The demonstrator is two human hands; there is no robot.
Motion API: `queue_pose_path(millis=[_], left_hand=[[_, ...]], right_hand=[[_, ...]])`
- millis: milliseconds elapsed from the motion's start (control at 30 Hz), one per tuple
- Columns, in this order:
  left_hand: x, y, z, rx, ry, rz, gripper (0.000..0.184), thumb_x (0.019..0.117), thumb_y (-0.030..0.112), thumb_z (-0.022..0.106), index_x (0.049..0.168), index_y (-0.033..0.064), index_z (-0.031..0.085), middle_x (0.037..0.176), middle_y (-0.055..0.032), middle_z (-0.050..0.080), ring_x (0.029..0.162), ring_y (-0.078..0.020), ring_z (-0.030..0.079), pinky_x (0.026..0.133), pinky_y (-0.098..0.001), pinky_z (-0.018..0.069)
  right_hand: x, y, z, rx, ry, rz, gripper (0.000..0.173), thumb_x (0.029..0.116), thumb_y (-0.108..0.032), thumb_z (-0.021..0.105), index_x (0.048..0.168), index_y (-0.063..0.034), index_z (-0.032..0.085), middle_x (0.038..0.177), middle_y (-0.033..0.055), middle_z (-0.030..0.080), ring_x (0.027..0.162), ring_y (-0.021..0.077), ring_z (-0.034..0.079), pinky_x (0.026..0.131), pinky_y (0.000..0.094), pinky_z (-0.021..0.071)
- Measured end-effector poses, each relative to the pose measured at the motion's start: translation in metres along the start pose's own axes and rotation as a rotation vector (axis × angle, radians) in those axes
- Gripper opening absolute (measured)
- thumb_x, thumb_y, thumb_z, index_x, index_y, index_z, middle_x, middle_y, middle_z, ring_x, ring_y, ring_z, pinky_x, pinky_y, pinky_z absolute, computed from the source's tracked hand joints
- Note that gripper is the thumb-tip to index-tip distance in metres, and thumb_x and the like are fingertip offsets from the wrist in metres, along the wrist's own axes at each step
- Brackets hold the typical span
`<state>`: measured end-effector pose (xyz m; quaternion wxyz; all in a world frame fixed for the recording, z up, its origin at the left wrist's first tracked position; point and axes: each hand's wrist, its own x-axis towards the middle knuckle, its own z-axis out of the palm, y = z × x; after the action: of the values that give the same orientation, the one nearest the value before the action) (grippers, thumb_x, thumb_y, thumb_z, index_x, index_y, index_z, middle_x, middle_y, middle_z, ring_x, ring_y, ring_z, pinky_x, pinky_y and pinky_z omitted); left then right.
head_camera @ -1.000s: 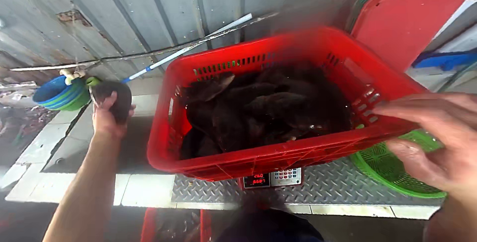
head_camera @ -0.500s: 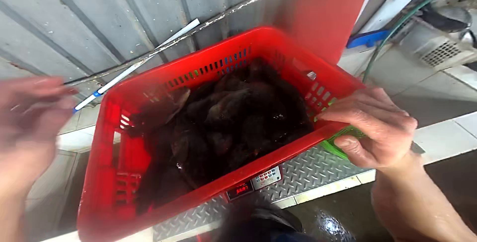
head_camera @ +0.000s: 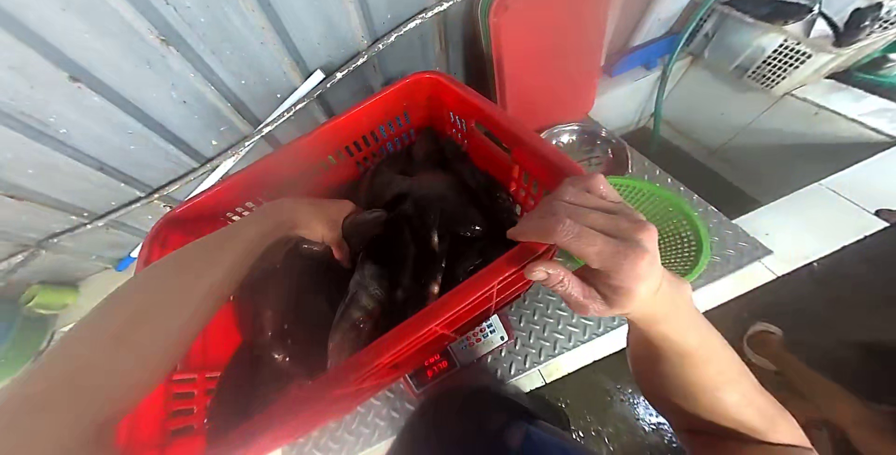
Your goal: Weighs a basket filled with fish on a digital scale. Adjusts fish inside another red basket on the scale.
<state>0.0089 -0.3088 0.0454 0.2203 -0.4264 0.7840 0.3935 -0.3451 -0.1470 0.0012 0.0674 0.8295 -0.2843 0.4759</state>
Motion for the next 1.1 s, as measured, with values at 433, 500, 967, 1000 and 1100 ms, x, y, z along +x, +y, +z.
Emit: queue_pose_path(millis=[433, 500, 967, 1000, 1100], left_hand=[[-0.188, -0.082, -0.050, -0.424, 0.925, 0.438, 0.052, 0.0687, 0.030, 0.085, 0.117, 0.0303, 0.066, 0.103, 0.0084, 0.074, 0.089, -0.0043, 0.071, 0.074, -0.0262, 0.0619], [-0.254, -0.133, -0.042, -0.458, 1.222, 0.402, 0.044, 0.0771, 0.026, 0.079, 0.117, 0.0325, 0.062, 0.106, 0.0124, 0.071, 0.094, -0.0013, 0.069, 0.078, -0.0233, 0.0602], [-0.210, -0.289, 0.274, -1.536, 1.657, -0.863, 0.038, 0.1046, 0.029, 0.053, 0.135, 0.0066, 0.055, 0.121, -0.0148, 0.064, 0.103, -0.0260, 0.064, 0.086, -0.0483, 0.0550], [-0.213, -0.283, 0.268, -1.377, 1.720, -0.863, 0.039, 0.1050, 0.026, 0.054, 0.137, 0.0035, 0.054, 0.124, -0.0167, 0.064, 0.102, -0.0255, 0.064, 0.085, -0.0457, 0.0557], [-0.252, -0.233, 0.210, -0.863, 1.848, -0.565, 0.041, 0.1009, 0.021, 0.060, 0.135, -0.0010, 0.056, 0.123, -0.0121, 0.065, 0.094, -0.0123, 0.067, 0.085, -0.0335, 0.0576]], right_hand=[[0.005, 0.000, -0.002, -0.013, -0.023, -0.008, 0.045, 0.0997, -0.051, 0.059, 0.101, -0.0093, 0.076, 0.099, 0.0065, 0.075, 0.101, 0.0197, 0.068, 0.096, 0.0426, 0.0496], [0.004, -0.002, -0.004, -0.022, -0.041, -0.006, 0.046, 0.0996, -0.051, 0.058, 0.103, -0.0090, 0.076, 0.100, 0.0076, 0.075, 0.101, 0.0208, 0.067, 0.095, 0.0431, 0.0490], [-0.007, 0.008, -0.001, -0.007, -0.072, 0.047, 0.043, 0.0978, -0.050, 0.058, 0.112, -0.0128, 0.074, 0.101, 0.0098, 0.076, 0.099, 0.0252, 0.070, 0.098, 0.0519, 0.0489], [-0.007, 0.009, -0.002, -0.019, -0.077, 0.052, 0.044, 0.0981, -0.052, 0.057, 0.112, -0.0130, 0.073, 0.101, 0.0098, 0.076, 0.098, 0.0250, 0.070, 0.099, 0.0518, 0.0482], [-0.010, 0.010, -0.004, -0.024, -0.066, 0.060, 0.046, 0.0981, -0.054, 0.056, 0.112, -0.0130, 0.073, 0.100, 0.0103, 0.076, 0.098, 0.0242, 0.070, 0.098, 0.0505, 0.0475]])
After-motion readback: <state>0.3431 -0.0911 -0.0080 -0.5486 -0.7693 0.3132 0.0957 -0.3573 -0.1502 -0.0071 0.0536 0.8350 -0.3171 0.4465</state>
